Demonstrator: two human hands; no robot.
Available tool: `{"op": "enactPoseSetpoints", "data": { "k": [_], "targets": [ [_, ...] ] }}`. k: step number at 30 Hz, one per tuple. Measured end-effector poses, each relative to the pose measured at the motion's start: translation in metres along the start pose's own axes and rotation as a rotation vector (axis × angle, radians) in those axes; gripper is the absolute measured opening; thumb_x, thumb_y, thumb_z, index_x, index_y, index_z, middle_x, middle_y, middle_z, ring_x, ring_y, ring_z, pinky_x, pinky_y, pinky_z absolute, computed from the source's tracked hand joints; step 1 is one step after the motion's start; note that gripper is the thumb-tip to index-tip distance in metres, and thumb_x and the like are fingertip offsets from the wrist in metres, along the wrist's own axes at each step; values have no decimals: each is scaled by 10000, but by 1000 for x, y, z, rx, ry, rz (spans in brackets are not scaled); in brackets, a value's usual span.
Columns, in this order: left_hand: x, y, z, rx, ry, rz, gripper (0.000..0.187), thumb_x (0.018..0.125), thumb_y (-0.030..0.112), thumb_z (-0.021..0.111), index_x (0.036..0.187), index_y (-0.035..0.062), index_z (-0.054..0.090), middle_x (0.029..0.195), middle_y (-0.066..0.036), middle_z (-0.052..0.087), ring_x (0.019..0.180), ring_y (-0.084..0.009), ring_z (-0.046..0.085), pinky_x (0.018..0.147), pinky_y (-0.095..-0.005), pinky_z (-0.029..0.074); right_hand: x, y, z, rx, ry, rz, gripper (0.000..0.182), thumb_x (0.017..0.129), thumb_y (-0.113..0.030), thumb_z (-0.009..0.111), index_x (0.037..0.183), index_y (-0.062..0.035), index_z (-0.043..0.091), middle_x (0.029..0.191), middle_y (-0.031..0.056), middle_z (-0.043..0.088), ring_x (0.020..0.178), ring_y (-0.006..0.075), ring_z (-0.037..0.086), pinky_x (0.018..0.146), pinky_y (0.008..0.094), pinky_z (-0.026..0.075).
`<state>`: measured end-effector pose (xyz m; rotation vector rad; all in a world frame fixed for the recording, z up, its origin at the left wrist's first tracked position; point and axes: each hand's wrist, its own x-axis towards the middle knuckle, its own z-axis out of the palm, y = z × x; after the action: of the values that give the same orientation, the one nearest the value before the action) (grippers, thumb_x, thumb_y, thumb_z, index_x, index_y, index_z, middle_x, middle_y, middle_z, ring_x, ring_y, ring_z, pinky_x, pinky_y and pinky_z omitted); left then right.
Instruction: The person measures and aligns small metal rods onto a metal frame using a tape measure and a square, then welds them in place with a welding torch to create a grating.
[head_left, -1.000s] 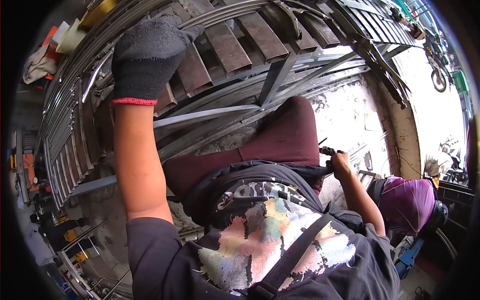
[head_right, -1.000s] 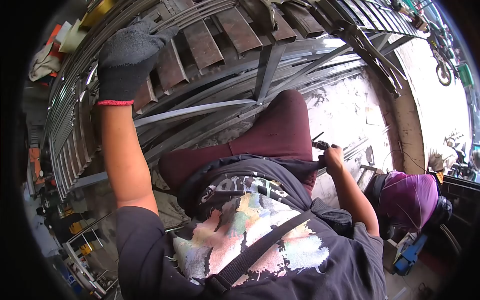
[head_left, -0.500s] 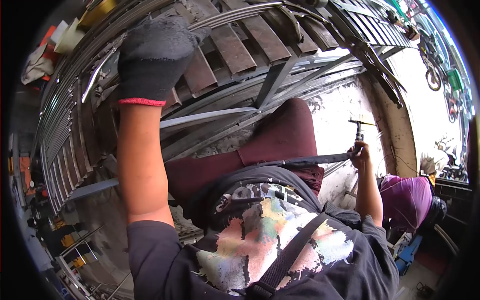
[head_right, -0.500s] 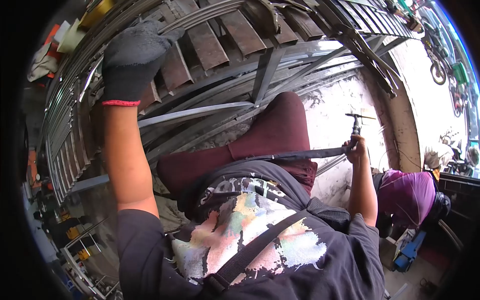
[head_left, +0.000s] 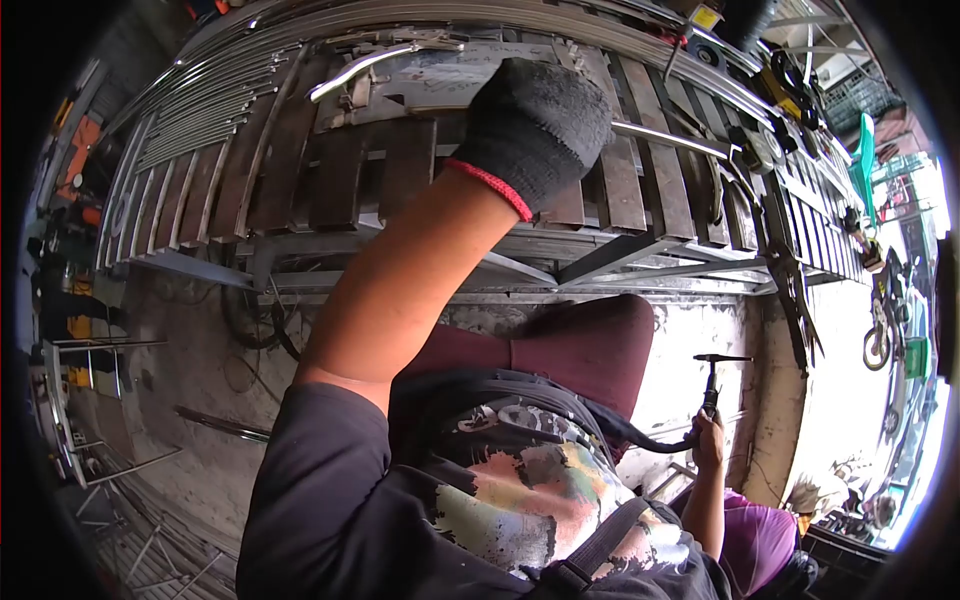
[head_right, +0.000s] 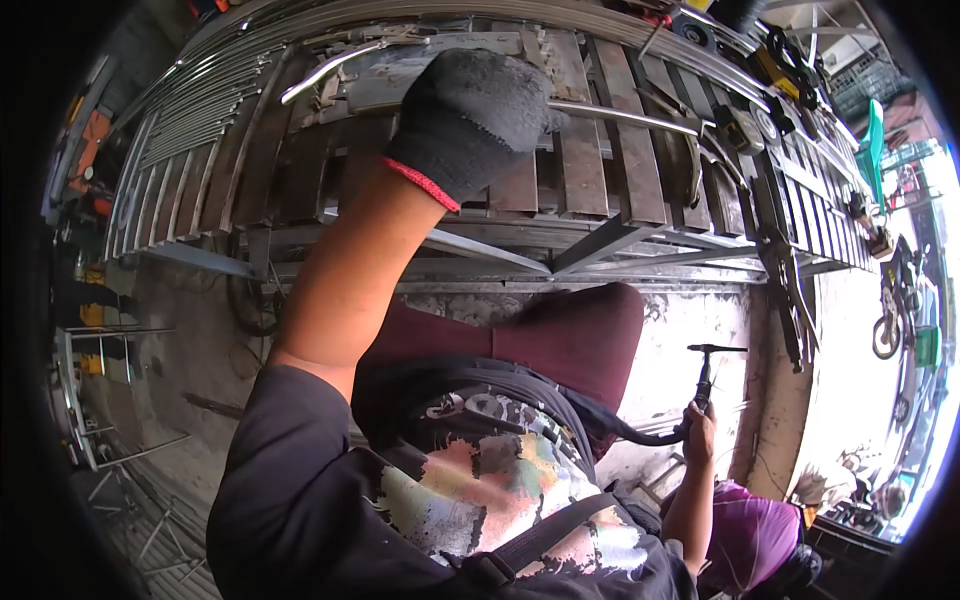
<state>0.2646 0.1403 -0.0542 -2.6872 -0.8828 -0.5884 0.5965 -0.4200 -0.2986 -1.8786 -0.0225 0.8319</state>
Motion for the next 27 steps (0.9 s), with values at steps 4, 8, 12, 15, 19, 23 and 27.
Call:
{"op": "enactPoseSetpoints", "data": {
  "k": [4,8,12,15,19,23,27],
  "targets": [
    [2,-1,1,-64,26,-10,226,900,277,680,905,109,830,875,-137,806,864,-315,802,733,-464,617,-51,-74,45,-321,-95,-136,145,875,-20,665,1009,-66,629,709,-10,541,537,110,523,530,310,522],
    [-4,1,9,-53,216,-14,208,871,225,658,850,115,834,831,-136,799,812,-303,803,687,-445,600,-92,-116,80,-525,-210,-415,419,850,-5,675,1268,13,650,856,19,627,698,106,622,631,285,535],
    [5,0,7,-116,147,-47,211,878,212,650,825,116,830,835,-139,799,795,-313,801,675,-464,607,-151,-164,118,-358,-226,-644,565,780,-52,766,1327,44,659,863,-23,639,730,87,603,670,265,495],
    [10,-1,4,-122,100,-61,212,884,207,646,841,121,835,845,-142,800,792,-319,801,678,-469,614,-184,-206,130,-481,-197,-784,506,725,-72,868,1195,35,713,889,11,714,747,64,622,667,257,493],
    [14,2,4,-137,165,-97,207,886,197,648,881,129,843,854,-136,801,806,-317,802,697,-476,617,-197,-243,162,-831,107,-1314,411,836,-125,905,1170,31,725,959,91,750,846,191,716,769,321,562],
    [12,5,4,-125,115,-88,195,896,190,651,889,123,834,858,-122,800,838,-320,799,740,-501,610,-203,-276,207,-802,269,-1713,521,955,-9,800,1417,104,586,1309,232,677,1129,345,723,980,410,583],
    [15,9,6,-152,45,-140,218,944,246,663,954,143,854,939,-87,815,915,-289,792,763,-489,552,-208,-303,251,-851,476,-1938,675,961,16,796,1550,127,487,1408,297,655,1195,390,721,1010,428,594]
  ]
}}
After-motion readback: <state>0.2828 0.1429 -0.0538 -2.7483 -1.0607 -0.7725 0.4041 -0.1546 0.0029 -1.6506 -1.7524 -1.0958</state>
